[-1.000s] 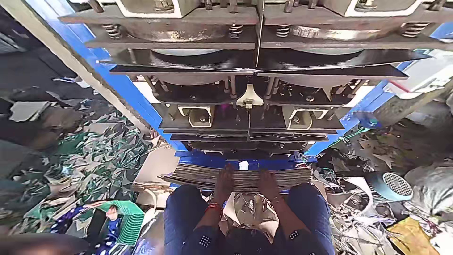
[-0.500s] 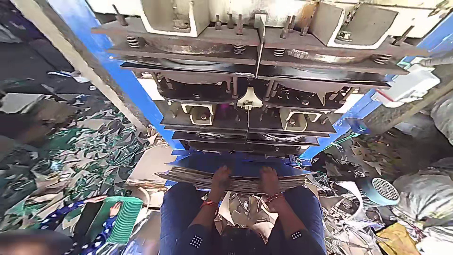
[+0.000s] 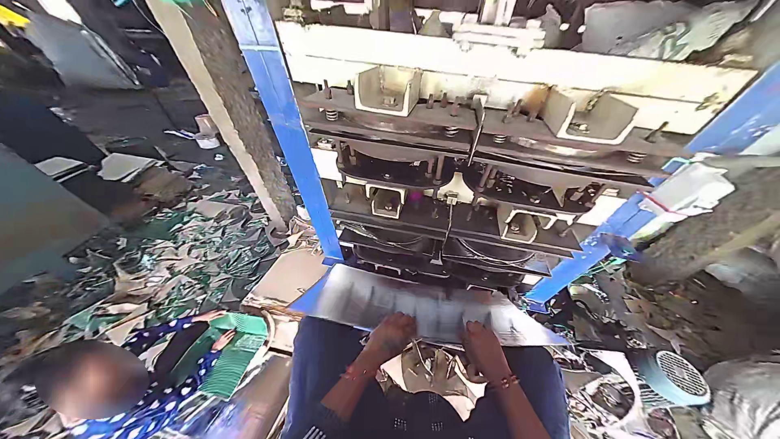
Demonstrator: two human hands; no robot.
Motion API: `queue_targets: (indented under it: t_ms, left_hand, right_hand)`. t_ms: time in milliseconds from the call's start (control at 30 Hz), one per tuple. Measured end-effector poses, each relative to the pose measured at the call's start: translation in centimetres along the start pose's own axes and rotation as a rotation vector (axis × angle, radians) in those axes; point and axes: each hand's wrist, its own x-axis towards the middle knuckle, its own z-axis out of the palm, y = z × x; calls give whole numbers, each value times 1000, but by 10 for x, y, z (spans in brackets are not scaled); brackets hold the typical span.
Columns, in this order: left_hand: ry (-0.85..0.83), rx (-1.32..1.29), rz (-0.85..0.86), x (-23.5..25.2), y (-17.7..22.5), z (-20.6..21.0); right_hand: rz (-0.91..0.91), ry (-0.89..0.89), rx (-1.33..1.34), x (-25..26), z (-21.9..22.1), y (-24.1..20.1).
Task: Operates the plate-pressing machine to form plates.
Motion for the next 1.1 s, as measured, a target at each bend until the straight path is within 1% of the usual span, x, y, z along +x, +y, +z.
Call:
queue_targets:
  t_ms: [67, 100, 133, 200, 233, 267, 300, 367, 433, 467, 533, 633, 767, 867, 1000, 1100]
  left_hand:
    - [175, -4, 3, -25, 13, -7]
    - [275, 17, 34, -38, 14, -5]
    - [315, 34, 57, -52, 16, -2]
    - [374, 91, 127, -76, 22, 7]
    - [415, 131, 154, -85, 26, 12]
    - [458, 159, 170, -93, 32, 10]
    - [500, 161, 181, -98, 41, 1]
    - [542, 173, 199, -112, 68, -29]
    - [543, 226, 221, -127, 95, -54]
    - [542, 246, 231, -133, 104, -59]
    - [548, 262, 251, -137, 109, -61]
    - [604, 288, 266, -124, 102, -55]
    - [674, 302, 281, -98, 86, -49]
    - [675, 262, 301, -77, 67, -42]
    - [575, 121, 255, -30, 31, -40]
    - [461, 29, 187, 9, 3, -47]
  right_hand:
    - [-57, 220, 37, -22, 1, -9]
    - [-72, 346, 32, -33, 9, -12]
    - [-59, 400, 6, -44, 16, -16]
    - [-32, 391, -43, -66, 25, -29]
    - [-56, 444, -92, -75, 27, -33]
    - [-89, 538, -144, -82, 26, -36]
    - [-110, 626, -177, -90, 19, -40]
    - [-128, 756, -187, -108, 2, -52]
    - [-132, 791, -213, -128, -14, -60]
    - [-132, 780, -232, -136, -21, -62]
    - [-122, 757, -263, -145, -29, -65]
    - [-105, 778, -264, -137, -33, -61]
    - [-92, 913, -267, -111, -27, -48]
    - [-98, 950, -258, -90, -19, -35]
    - [-118, 882, -241, -45, -9, -7]
    - [-115, 824, -255, -9, -11, -1]
